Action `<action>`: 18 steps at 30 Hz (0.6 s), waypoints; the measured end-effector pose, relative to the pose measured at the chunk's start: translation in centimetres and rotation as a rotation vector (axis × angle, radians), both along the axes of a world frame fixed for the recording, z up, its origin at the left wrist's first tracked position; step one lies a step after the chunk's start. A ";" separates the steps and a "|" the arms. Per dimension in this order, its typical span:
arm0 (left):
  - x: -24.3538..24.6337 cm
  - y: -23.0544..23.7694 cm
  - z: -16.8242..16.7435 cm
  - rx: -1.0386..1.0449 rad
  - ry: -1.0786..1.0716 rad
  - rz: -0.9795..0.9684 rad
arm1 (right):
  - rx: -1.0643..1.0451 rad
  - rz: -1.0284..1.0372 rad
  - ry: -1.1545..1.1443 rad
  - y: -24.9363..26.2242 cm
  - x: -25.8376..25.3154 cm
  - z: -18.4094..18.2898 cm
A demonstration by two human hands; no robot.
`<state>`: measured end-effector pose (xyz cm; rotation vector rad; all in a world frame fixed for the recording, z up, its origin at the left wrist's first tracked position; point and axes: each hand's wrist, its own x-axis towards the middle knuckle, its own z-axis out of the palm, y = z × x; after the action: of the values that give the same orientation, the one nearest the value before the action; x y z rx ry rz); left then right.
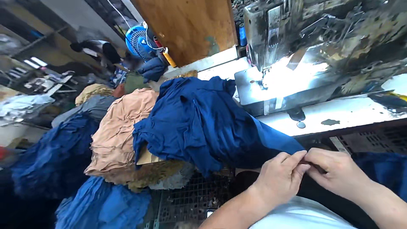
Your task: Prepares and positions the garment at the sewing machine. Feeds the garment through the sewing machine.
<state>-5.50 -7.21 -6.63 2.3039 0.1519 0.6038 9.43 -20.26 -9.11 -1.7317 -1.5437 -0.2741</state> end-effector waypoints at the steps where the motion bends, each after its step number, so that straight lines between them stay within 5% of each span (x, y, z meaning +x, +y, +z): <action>1: 0.0 -0.1 -0.4 -0.083 -0.029 -0.023 | 0.030 0.031 -0.014 0.0 -0.6 -0.3; 5: -0.9 0.6 -0.7 -0.292 -0.191 0.066 | 0.082 0.137 0.021 0.0 -2.1 -1.6; 9: -2.0 1.6 -0.3 -0.689 -0.150 0.038 | -0.504 -0.094 0.302 -1.7 -0.9 0.4; 11: -2.6 2.5 0.3 -0.915 -0.127 -0.032 | -0.622 -0.146 0.406 -2.1 0.4 2.1; 15: -2.7 2.4 1.3 -1.162 -0.128 -0.180 | -0.019 0.021 -0.031 -1.6 0.3 2.5; 18: -2.0 1.4 1.6 -1.197 -0.096 -0.214 | 0.148 0.173 -0.215 0.4 -0.7 2.8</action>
<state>-7.47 -5.81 -4.99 1.1097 0.1565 0.3452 8.78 -19.88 -6.35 -1.4814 -1.7687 -0.4863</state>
